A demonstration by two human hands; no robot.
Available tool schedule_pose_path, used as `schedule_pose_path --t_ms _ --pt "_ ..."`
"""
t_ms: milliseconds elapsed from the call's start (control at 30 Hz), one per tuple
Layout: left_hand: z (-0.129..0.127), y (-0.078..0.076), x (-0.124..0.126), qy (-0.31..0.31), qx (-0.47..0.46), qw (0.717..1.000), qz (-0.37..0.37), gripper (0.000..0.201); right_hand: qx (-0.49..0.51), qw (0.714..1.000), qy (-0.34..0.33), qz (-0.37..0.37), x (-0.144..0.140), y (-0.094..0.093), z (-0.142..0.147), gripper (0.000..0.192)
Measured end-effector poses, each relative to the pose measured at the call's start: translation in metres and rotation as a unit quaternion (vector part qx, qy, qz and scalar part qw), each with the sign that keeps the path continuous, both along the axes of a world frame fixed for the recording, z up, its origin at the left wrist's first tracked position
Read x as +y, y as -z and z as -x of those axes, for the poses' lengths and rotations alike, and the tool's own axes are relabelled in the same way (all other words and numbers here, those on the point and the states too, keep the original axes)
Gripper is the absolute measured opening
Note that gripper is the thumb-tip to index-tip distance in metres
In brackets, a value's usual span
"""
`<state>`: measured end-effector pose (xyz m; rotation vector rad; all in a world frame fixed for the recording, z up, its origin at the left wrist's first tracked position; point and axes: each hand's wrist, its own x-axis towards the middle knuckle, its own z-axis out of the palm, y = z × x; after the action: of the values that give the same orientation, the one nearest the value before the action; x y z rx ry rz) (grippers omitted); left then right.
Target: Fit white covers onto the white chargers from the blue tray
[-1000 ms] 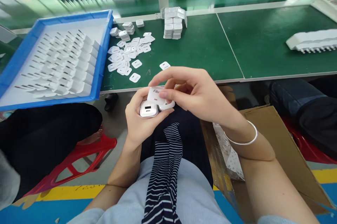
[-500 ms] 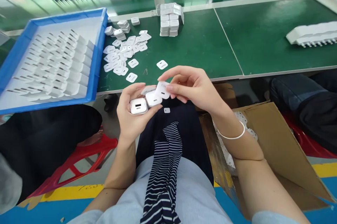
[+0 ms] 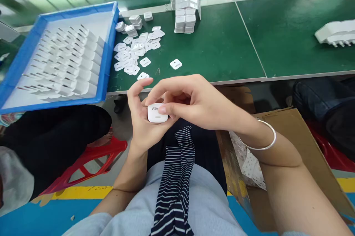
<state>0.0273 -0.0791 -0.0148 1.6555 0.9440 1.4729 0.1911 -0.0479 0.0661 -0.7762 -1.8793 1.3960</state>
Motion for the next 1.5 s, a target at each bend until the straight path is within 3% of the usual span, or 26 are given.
schedule_pose_path --t_ms 800,1100,1233,1500 --pt "-0.001 0.01 -0.002 0.013 0.023 0.999 -0.025 0.082 -0.111 0.992 0.009 -0.063 -0.004 -0.005 -0.001 0.015" --pt "-0.003 0.015 -0.006 0.027 0.056 0.998 -0.019 0.083 -0.145 0.989 0.01 0.008 -0.001 -0.013 -0.001 0.01" --pt "-0.004 0.015 -0.007 0.017 0.073 0.997 -0.029 0.081 -0.162 0.986 0.02 0.04 0.001 -0.016 -0.001 0.02" --pt "-0.004 0.016 -0.005 0.002 0.089 0.995 -0.05 0.079 -0.217 0.976 0.011 0.016 0.004 -0.02 0.001 0.026"
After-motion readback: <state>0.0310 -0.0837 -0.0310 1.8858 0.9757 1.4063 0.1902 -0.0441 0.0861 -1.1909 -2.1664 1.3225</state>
